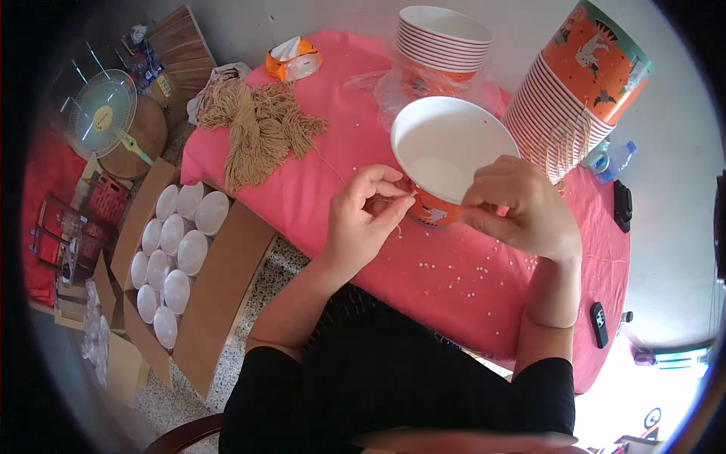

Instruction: Tying elastic strings to decorated paper cups for packaging assembly.

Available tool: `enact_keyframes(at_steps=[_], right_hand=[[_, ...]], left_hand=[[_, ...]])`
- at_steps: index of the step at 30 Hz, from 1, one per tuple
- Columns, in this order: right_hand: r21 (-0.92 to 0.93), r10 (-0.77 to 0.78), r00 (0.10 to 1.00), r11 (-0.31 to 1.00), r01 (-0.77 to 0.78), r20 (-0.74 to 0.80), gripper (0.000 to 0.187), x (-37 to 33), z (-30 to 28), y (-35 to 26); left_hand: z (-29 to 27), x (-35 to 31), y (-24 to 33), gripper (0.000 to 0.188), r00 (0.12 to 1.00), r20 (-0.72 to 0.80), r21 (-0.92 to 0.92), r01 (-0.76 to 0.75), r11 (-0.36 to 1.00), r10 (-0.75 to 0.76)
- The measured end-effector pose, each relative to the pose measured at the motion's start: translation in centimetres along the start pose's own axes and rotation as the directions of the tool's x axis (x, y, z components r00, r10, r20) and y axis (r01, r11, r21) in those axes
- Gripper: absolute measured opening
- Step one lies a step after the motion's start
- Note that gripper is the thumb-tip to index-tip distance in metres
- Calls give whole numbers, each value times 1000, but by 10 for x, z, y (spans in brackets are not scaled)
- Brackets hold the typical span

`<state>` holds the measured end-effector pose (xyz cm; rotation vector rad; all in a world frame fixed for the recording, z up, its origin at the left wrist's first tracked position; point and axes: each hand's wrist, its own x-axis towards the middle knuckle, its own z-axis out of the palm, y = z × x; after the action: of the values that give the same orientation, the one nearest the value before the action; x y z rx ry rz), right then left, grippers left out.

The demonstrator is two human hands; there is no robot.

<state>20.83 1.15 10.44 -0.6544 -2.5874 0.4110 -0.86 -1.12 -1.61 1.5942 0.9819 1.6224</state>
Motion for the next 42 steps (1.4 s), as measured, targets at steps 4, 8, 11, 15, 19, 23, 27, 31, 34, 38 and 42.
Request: enact_keyframes(at_steps=[4,8,11,15,19,23,27,31,34,38,42], right_hand=[[-15,34,984,999,-37,-175,6,6,12,8],[51,98,976,995,-89,-196,7,7,16,10],[84,162,974,985,-150,-160,7,12,20,12],[127,146,979,984,-128,-146,6,17,26,18],[185,159,987,970,-155,-8,12,22,30,31],[237,149,984,957,-170,101,14,29,30,36],[251,186,978,946,-205,98,13,31,33,34],[166,150,986,973,-161,79,10,33,37,35],[132,112,992,984,-120,64,9,32,36,34],[-88,128,988,987,-135,-82,6,28,32,28],[-211,215,881,922,-326,-421,10,15,15,34]], left_hand=[[3,5,-2,25,999,-22,-17,-25,1000,24],[3,10,-3,26,1000,-9,-26,-19,999,18],[3,8,-3,26,1000,-9,-50,-7,999,6],[4,10,-3,26,999,-7,-25,-32,999,32],[3,12,3,25,997,11,29,-77,997,76],[1,14,9,24,993,54,200,-115,973,107],[1,15,21,24,987,90,315,-158,936,136],[-1,15,20,24,983,97,320,-177,931,154],[-1,16,25,27,989,107,341,-131,931,100],[-10,17,26,32,990,143,326,-60,944,13],[-19,14,13,33,983,164,268,31,963,-77]])
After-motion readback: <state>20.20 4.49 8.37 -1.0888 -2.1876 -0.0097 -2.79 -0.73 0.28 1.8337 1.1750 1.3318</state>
